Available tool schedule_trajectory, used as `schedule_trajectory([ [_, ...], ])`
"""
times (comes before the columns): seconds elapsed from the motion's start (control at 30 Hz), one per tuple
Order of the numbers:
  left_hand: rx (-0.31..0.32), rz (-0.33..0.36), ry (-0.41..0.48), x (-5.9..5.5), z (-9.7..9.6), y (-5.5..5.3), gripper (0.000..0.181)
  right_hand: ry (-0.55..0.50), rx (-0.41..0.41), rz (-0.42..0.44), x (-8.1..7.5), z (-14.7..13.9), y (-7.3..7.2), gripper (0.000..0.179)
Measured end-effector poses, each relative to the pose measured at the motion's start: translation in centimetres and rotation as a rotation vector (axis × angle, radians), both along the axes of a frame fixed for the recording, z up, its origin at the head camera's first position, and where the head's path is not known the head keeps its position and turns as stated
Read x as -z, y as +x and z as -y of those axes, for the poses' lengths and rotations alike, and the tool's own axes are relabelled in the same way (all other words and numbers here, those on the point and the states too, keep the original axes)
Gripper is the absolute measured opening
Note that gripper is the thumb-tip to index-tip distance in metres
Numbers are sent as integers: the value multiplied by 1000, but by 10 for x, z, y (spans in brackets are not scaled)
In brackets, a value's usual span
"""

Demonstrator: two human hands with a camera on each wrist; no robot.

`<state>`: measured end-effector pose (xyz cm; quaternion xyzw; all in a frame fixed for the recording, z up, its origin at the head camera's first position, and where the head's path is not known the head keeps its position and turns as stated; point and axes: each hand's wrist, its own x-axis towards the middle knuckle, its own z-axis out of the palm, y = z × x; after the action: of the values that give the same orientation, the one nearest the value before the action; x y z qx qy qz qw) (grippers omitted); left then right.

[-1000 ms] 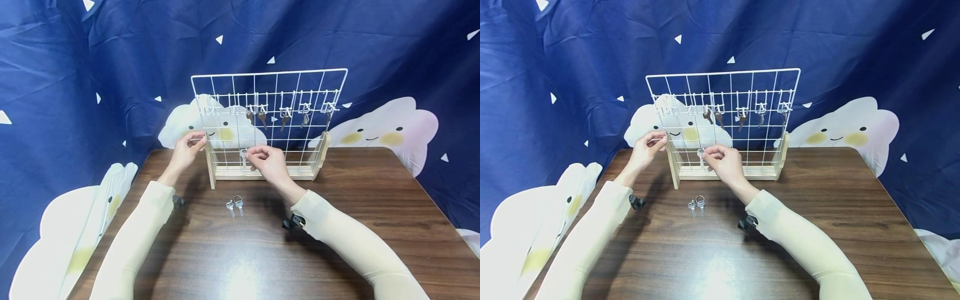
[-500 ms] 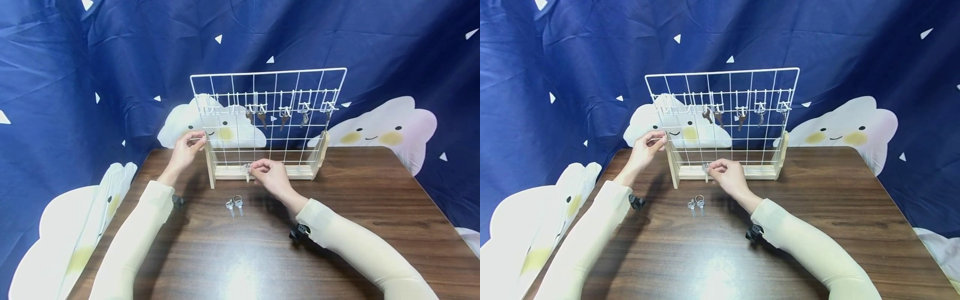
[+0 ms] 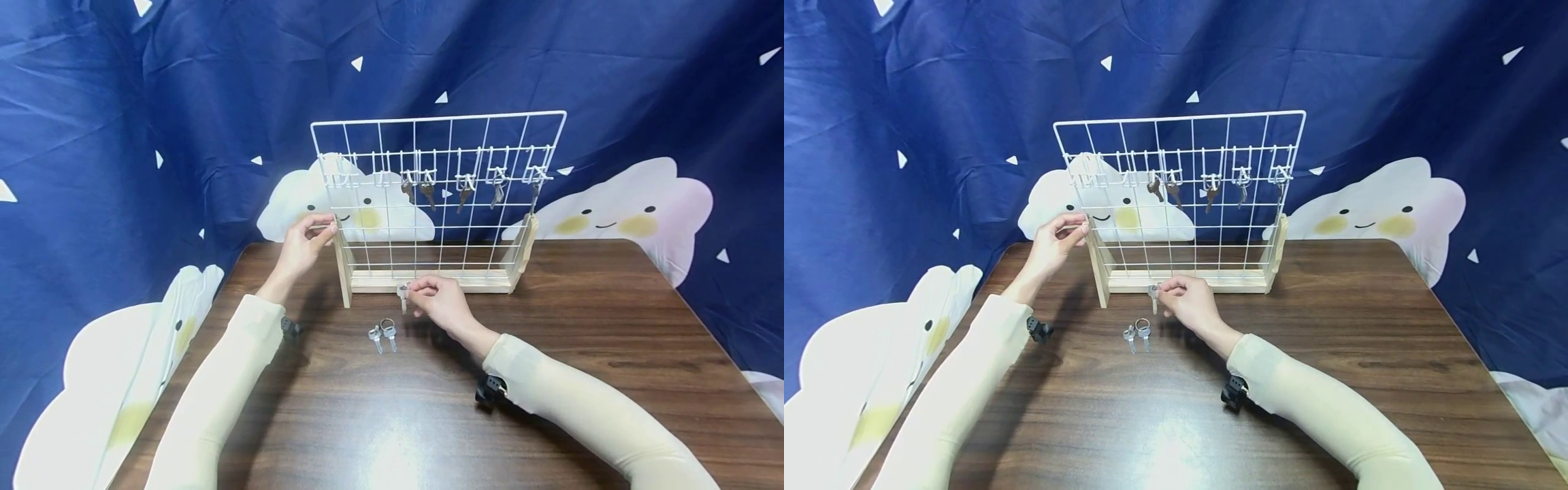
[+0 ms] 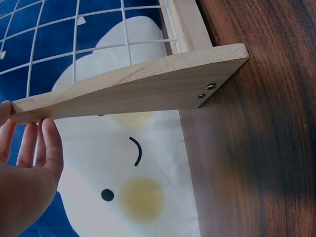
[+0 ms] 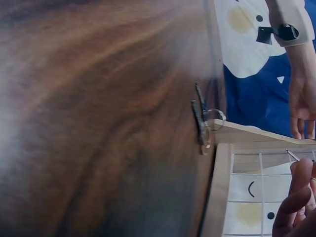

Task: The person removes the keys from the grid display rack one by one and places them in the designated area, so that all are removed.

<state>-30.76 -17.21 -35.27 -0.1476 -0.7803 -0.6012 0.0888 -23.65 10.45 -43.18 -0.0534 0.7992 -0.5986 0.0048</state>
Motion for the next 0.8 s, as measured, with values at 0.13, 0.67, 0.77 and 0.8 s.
schedule_trajectory([
  [0.13, -9, -5, -14, 0, 0, 0, 35, 11, -14, 19, 7, 0, 3, 11],
  [0.67, -3, 6, -1, 2, 1, -2, 35, 111, -28, 132, 30, 5, 6, 8],
  [0.77, -3, 7, -3, 2, 0, -1, 35, 110, -36, 161, 33, 5, 6, 9],
  [0.8, -4, 7, -5, 2, 0, -1, 35, 107, -38, 171, 34, 5, 7, 9],
])
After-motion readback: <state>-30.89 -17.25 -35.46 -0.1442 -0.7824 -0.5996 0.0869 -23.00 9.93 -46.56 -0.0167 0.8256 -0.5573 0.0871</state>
